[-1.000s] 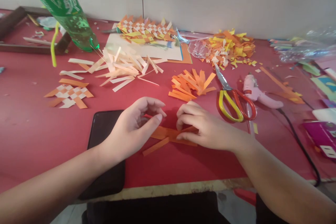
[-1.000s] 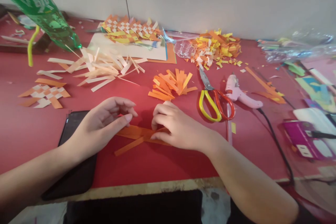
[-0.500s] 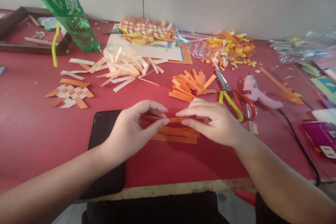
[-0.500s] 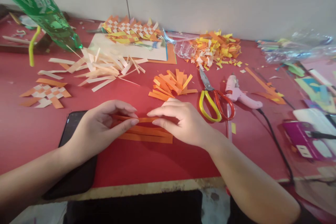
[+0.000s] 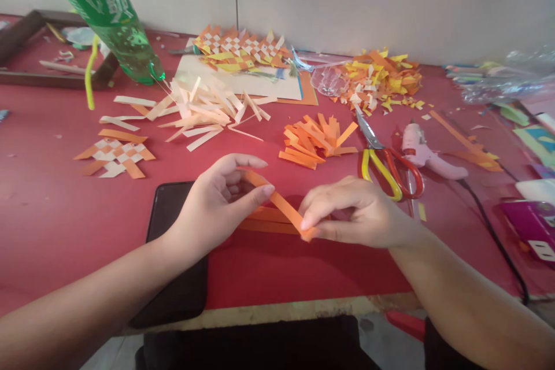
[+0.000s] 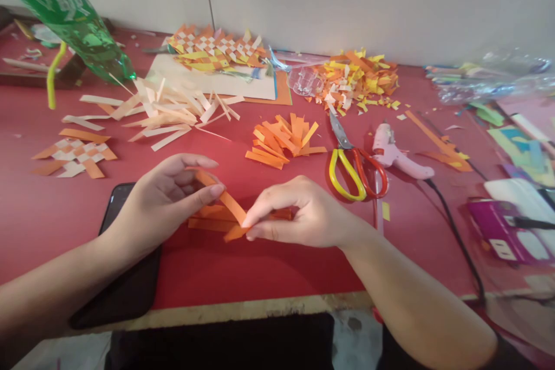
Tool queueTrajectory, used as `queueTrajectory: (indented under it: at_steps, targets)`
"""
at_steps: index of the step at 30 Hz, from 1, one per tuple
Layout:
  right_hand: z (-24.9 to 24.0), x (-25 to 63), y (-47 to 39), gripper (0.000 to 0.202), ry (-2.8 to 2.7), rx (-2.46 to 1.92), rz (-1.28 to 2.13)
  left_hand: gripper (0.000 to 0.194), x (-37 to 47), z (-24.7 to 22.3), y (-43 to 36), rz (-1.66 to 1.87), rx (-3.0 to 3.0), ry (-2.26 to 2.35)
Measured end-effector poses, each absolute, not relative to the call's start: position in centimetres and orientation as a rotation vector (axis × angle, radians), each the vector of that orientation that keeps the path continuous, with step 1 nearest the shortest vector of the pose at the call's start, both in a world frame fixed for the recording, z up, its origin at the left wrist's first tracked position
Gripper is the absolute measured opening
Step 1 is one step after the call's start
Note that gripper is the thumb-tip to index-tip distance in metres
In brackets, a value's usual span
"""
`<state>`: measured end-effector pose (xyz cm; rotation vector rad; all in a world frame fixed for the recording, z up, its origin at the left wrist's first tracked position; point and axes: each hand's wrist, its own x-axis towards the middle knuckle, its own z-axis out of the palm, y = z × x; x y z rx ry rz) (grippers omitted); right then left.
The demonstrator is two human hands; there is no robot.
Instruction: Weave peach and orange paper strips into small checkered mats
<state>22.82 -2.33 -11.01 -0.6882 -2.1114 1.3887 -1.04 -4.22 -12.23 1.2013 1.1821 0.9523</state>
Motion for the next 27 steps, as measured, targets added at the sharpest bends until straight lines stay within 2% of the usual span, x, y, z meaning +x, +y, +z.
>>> queueTrajectory:
  at_steps: [2, 6, 9, 15, 24, 27]
  targets:
    - [-11.1, 22.5, -2.3, 0.003, -2.103, -0.747, 1.315, 0.032, -1.0, -12.1, -4.3, 0.905, 1.153, 1.156]
    - [-11.2, 21.9, -2.5, 0.015, -2.093, -0.874, 1.19, 0.027, -0.8, -11.9, -4.5, 0.802, 1.077, 1.052]
    - [-11.6, 21.5, -2.8, 0.019, -2.038, -0.945, 1.272, 0.025, -0.7, -11.7, -4.7, 0.73, 1.052, 0.994]
    - [-12.4, 21.4, -3.0, 0.021, -1.846, -1.094, 1.365, 0.032, -0.9, -11.1, -4.7, 0.733, 1.0, 0.874]
    - [-12.6, 21.7, -3.3, 0.025, -1.832, -1.114, 1.393, 0.008, -0.7, -12.0, -4.8, 0.815, 1.087, 1.094]
    - [-12.5, 21.6, -3.4, 0.024, -1.826, -1.097, 1.392, 0.006, -0.9, -12.1, -4.7, 0.833, 1.077, 1.097]
